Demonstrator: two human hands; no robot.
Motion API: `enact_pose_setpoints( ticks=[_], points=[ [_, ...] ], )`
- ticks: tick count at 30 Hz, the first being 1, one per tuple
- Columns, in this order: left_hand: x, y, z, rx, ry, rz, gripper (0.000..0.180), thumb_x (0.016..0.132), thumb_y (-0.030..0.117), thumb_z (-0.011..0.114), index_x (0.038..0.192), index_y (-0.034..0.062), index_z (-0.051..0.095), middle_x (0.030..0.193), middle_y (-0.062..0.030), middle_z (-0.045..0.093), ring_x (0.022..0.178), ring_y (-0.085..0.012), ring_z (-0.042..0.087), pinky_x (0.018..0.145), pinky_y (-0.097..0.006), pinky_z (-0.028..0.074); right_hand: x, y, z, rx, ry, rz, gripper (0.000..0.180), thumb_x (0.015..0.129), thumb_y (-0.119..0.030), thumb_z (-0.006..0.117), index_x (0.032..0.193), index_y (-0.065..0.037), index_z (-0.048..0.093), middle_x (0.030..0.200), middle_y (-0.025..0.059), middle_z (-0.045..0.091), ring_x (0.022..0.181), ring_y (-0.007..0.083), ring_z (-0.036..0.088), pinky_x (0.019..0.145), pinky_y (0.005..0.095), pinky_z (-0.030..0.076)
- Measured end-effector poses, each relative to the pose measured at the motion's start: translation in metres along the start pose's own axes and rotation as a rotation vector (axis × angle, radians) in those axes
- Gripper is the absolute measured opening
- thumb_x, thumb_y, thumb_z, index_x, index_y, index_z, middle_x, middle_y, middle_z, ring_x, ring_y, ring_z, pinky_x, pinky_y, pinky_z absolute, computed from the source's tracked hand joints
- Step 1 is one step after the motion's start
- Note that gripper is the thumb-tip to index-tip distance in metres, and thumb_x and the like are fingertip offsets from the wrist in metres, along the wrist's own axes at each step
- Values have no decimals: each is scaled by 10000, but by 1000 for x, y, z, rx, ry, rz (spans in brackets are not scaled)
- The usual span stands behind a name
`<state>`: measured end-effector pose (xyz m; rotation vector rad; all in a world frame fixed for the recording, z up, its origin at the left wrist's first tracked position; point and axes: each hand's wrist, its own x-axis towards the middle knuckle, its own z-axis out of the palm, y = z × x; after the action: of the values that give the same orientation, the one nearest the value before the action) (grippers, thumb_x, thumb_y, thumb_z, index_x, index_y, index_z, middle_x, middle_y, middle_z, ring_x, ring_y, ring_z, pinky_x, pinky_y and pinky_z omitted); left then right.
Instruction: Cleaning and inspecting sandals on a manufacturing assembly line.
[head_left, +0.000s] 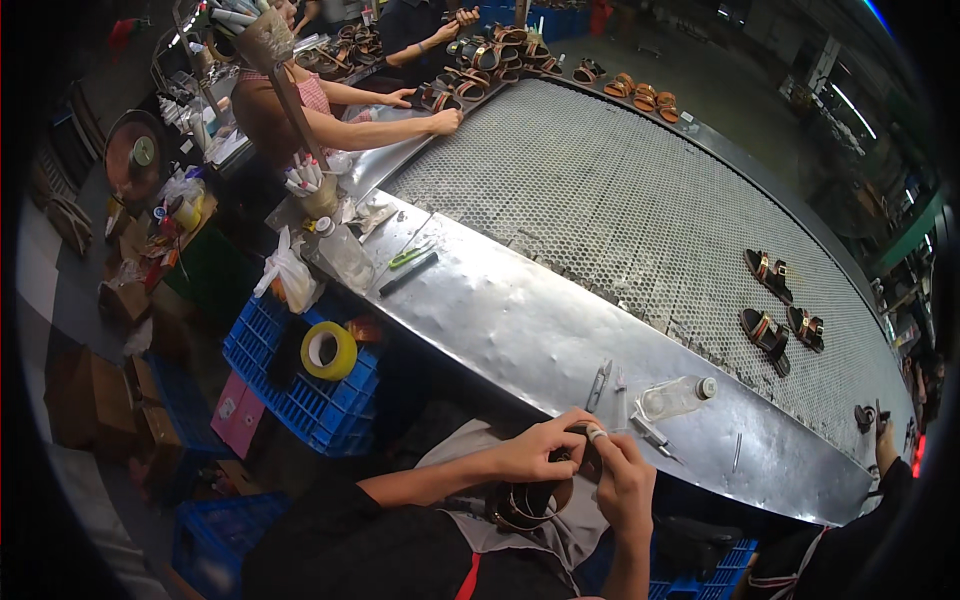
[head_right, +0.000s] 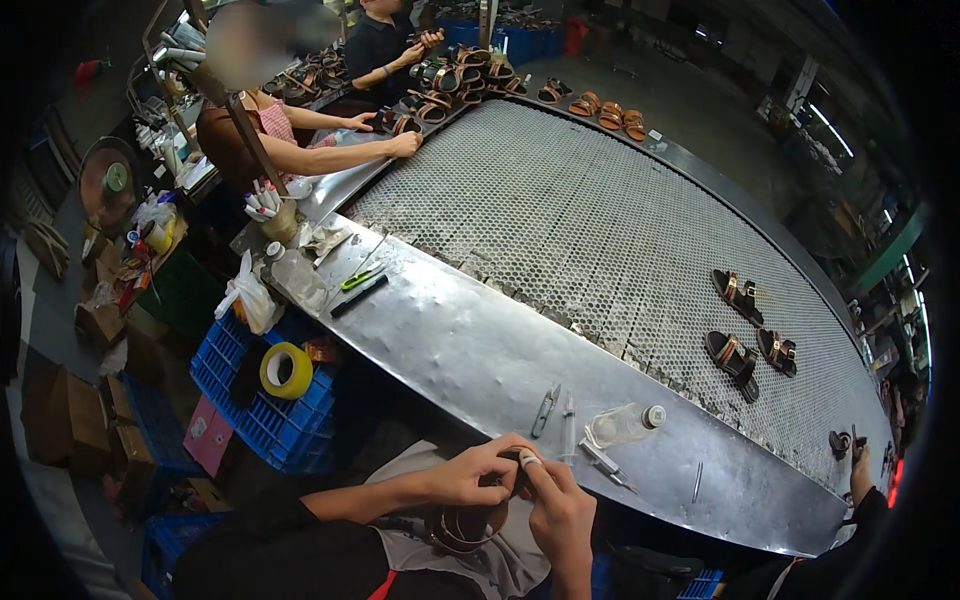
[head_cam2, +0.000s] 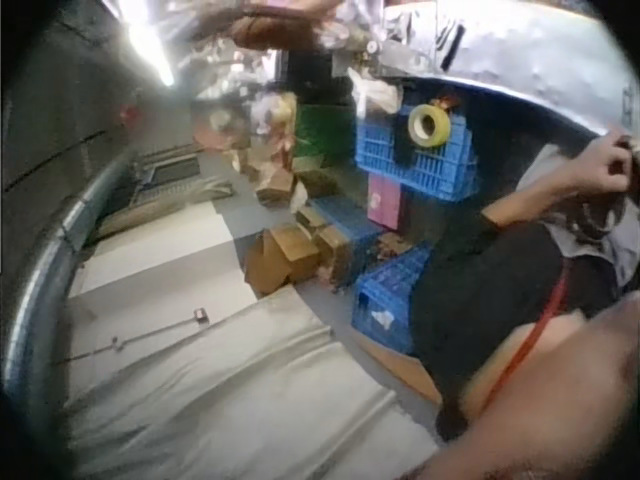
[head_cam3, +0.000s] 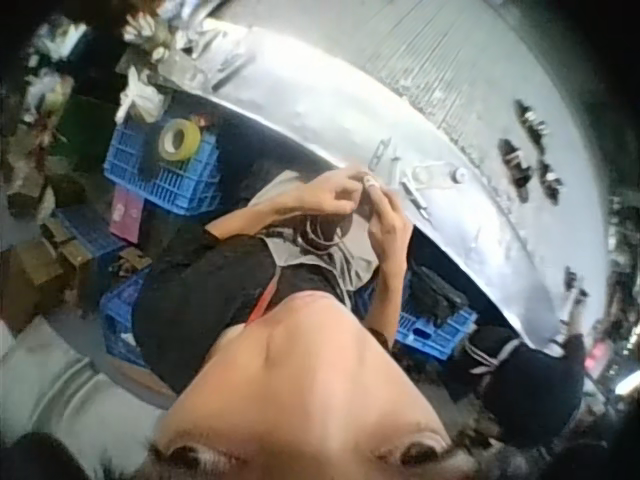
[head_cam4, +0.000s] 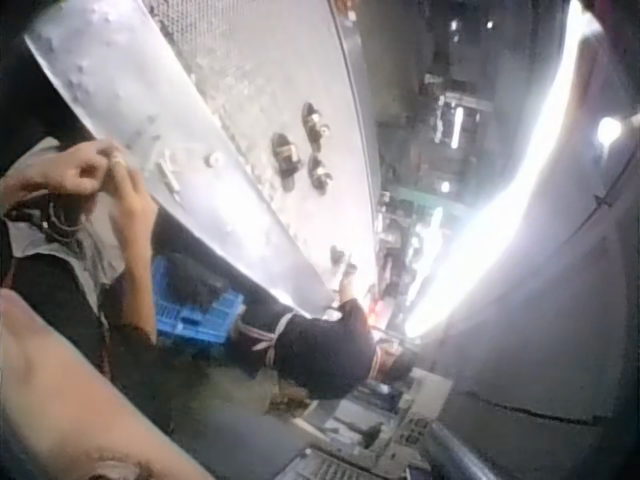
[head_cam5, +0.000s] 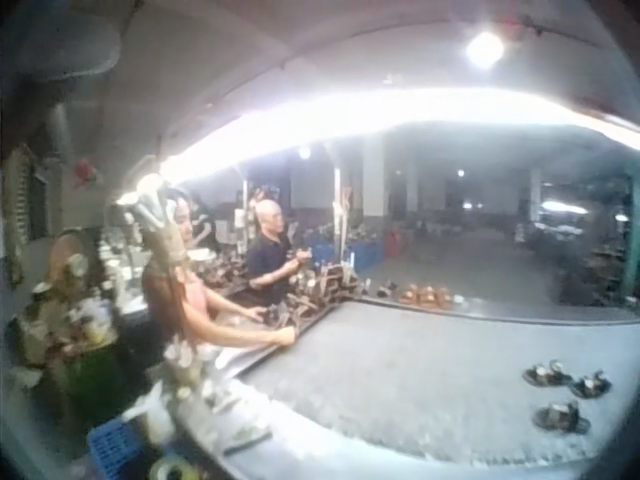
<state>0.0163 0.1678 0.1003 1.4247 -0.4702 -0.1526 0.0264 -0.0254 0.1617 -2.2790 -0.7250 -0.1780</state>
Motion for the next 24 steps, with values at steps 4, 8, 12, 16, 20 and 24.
enact_pose_setpoints(
  ticks=[4,8,12,16,20,24],
  points=[
    [0,1,1,17,-58,-42,133,830,94,646,754,25,562,1334,-148,521,1148,-223,570,996,-347,448,5,1,-14,42,-141,41,340,844,74,594,1130,-59,721,998,129,686,803,321,710,690,370,556],
    [-2,-4,-6,-178,-23,-56,132,843,57,627,740,16,554,1332,-158,517,1065,-204,636,988,-352,483,5,10,-20,66,-240,27,318,865,84,578,1131,-30,710,986,153,677,829,336,695,719,358,540],
    [-3,-3,0,-167,-7,-63,145,807,115,653,755,26,551,1344,-169,550,1247,-261,532,1105,-377,382,2,13,-26,80,-264,22,311,862,85,582,1126,-24,707,985,154,675,836,335,689,719,355,536],
    [0,1,2,-193,-38,-50,140,819,119,640,765,27,549,1354,-170,551,1243,-265,534,1104,-381,378,-4,10,-31,49,-193,-36,445,764,81,569,1152,-71,726,991,112,693,804,319,703,688,371,559],
    [1,0,4,-460,-75,-53,145,900,166,636,923,38,572,1405,-192,538,1291,-275,525,1109,-390,398,-12,10,-33,61,-155,-40,440,743,95,576,1134,-52,716,991,126,691,811,327,710,685,377,566],
    [6,-3,15,-903,92,-134,371,1059,271,545,1343,48,461,1405,-235,519,1186,-361,652,939,-458,581,-20,12,-36,95,-141,33,430,736,103,580,1118,-42,712,991,133,694,810,339,708,690,375,566]
  ],
)
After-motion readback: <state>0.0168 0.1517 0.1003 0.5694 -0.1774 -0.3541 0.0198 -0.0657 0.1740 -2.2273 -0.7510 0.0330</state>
